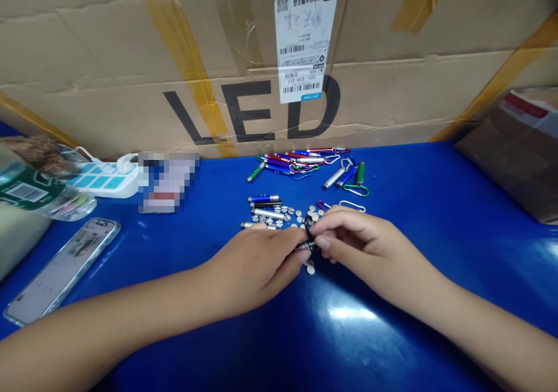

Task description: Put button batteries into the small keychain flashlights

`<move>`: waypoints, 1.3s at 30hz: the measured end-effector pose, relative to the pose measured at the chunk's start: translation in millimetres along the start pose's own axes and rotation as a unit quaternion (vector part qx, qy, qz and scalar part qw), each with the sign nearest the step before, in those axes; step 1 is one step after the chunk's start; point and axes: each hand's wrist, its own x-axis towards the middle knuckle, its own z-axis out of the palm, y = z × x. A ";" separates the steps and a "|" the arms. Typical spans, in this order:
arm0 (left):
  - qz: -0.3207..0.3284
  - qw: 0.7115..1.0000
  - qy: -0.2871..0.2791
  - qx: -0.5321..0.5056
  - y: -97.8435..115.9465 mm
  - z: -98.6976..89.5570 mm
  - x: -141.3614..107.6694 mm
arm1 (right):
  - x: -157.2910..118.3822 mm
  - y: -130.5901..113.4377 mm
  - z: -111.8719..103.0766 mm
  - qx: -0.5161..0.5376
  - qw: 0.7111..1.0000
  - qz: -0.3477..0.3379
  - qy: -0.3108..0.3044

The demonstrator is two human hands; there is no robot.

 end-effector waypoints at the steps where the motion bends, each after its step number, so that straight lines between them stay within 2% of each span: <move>1: 0.000 1.000 0.004 -0.007 -0.2 0.1 -0.4 | -0.4 0.2 0.9 0.004 1.000 0.000 -0.003; 4: -0.001 1.000 0.006 -0.018 -1.0 0.0 -1.0 | -0.8 1.1 2.0 0.011 1.000 0.008 -0.017; 6: -0.007 1.000 -0.003 -0.019 -1.2 -0.3 -0.9 | -0.4 2.1 1.2 -0.024 0.999 -0.005 -0.023; 11: -0.039 0.998 -0.007 -0.041 -0.2 -0.6 -1.3 | -1.5 4.5 -2.0 -0.143 0.986 -0.080 -0.018; 16: -0.067 0.997 0.026 -0.031 -1.8 2.7 -1.4 | -3.9 4.8 -3.5 -0.237 0.961 -0.144 0.002; 20: -0.040 0.997 0.064 0.021 -3.6 7.8 -0.2 | -4.1 3.2 -4.6 -0.261 0.953 -0.152 0.002; 26: -0.054 0.996 0.025 0.063 -0.3 6.1 1.8 | -2.0 3.5 -1.8 -0.236 0.962 -0.133 -0.020; 32: -0.090 0.996 0.020 -0.004 0.6 -0.4 0.9 | -2.3 0.3 0.2 -0.246 0.956 -0.154 0.042; 36: -0.050 0.990 0.026 -0.126 -0.5 -4.2 1.1 | -7.5 -3.6 1.6 -0.254 0.938 -0.205 0.121; 39: -0.022 0.977 0.001 -0.212 -0.2 -5.0 1.6 | -12.1 -6.4 1.7 -0.228 0.936 -0.232 0.131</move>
